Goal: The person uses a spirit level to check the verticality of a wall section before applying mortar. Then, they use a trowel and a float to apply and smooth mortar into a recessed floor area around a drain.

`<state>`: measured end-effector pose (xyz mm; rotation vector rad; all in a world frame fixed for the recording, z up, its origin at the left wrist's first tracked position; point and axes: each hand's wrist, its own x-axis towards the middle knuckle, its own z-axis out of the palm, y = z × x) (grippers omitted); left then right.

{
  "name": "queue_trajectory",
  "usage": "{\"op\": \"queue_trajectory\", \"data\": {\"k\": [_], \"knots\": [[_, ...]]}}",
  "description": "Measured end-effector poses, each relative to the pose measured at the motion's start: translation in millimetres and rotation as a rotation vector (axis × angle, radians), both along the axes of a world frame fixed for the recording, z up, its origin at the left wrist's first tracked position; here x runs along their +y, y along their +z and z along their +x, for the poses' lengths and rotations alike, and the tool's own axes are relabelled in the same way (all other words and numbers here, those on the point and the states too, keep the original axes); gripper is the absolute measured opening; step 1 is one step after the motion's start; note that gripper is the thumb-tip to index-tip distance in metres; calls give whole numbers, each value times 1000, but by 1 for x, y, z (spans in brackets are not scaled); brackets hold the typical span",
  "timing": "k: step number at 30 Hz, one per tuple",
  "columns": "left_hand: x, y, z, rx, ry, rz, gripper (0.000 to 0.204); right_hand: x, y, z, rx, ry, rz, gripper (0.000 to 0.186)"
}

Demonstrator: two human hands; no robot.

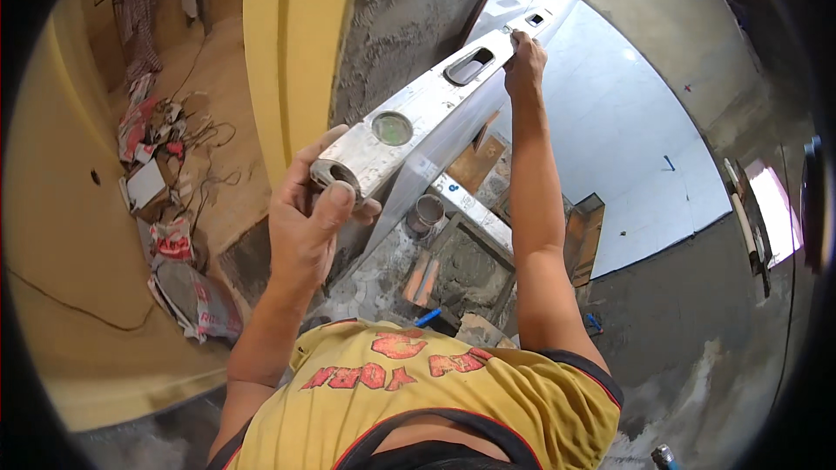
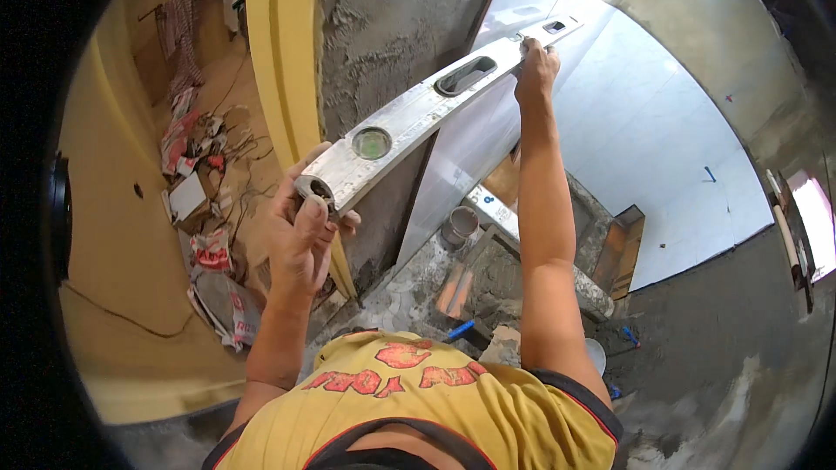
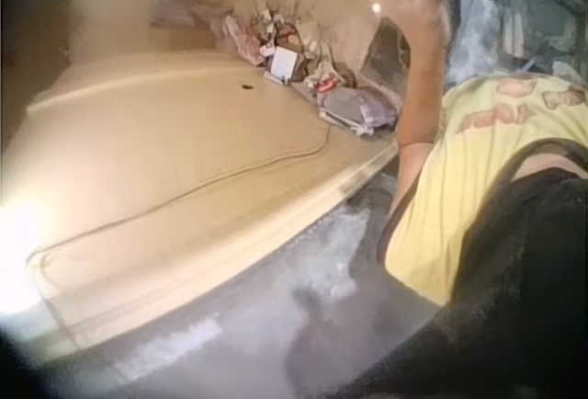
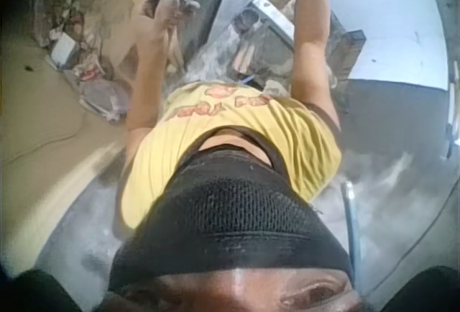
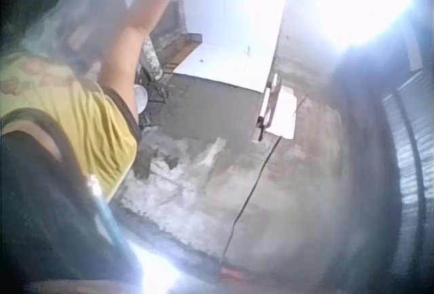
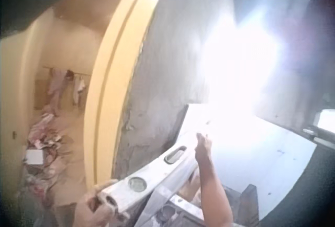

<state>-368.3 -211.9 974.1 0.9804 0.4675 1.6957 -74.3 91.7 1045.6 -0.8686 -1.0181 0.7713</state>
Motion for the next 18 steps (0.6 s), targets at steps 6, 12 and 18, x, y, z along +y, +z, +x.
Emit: {"op": "queue_trajectory", "data": {"k": [6,12,18], "knots": [[30,11,-16,-11,-14,139,85,12,17,-17,66,-62,-9,16],[57,17,-20,-12,-29,387,84,33,4,17,-650,-382,273,24],[86,-15,-36,178,283,583,63,17,24,-24,123,-93,47,9]]}}
